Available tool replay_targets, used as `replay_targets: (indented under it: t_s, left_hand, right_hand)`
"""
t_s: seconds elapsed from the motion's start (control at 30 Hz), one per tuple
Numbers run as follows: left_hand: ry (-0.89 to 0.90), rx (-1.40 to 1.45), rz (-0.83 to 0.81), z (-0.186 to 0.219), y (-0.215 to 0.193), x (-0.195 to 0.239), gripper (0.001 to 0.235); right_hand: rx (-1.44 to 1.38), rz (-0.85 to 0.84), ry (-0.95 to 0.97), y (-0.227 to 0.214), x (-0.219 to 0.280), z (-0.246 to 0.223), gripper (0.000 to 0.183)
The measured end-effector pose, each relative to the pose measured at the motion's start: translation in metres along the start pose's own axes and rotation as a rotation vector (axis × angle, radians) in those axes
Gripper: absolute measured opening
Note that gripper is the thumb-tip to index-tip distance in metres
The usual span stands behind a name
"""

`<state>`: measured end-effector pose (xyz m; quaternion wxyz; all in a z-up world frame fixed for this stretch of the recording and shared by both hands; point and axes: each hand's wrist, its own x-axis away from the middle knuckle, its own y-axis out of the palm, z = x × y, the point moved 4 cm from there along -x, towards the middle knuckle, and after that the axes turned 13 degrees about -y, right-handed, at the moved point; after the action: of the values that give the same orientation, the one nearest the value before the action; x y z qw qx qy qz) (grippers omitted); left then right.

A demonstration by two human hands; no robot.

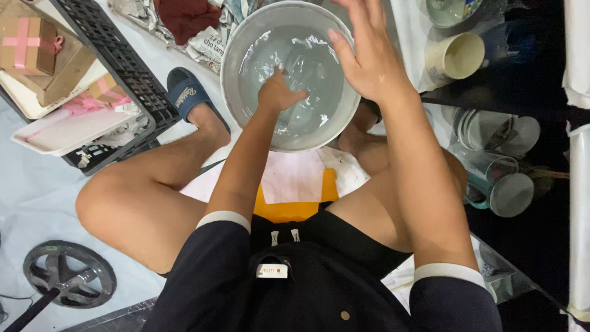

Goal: The person sits on a small stool and washes various ceramic bowls and glass cups in a bucket of water. They scrub the items by hand, rinse them, and place the cleaned items onto a nearby shelf.

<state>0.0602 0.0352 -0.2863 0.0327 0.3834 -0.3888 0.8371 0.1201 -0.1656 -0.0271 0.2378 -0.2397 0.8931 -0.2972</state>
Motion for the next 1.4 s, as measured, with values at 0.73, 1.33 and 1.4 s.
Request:
replay_targets:
  t_s: [0.73, 1.33, 1.4]
  left_hand:
    - [0.075, -0.174, -0.017, -0.022, 0.023, -0.024, 0.121]
    - [0.531, 0.401, 0.150, 0.014, -0.053, 0.091, 0.099]
    - [0.532, 0.399, 0.225, 0.004, -0.060, 0.104, 0.102]
  right_hand:
    - [0.044, -0.032, -0.064, 0.012, 0.010, 0.001, 0.040]
    - [-0.137, -0.169, -0.092, 0.018, -0.004, -0.005, 0.021]
    - [-0.144, -0.238, -0.135, 0.030, -0.011, -0.016, 0.015]
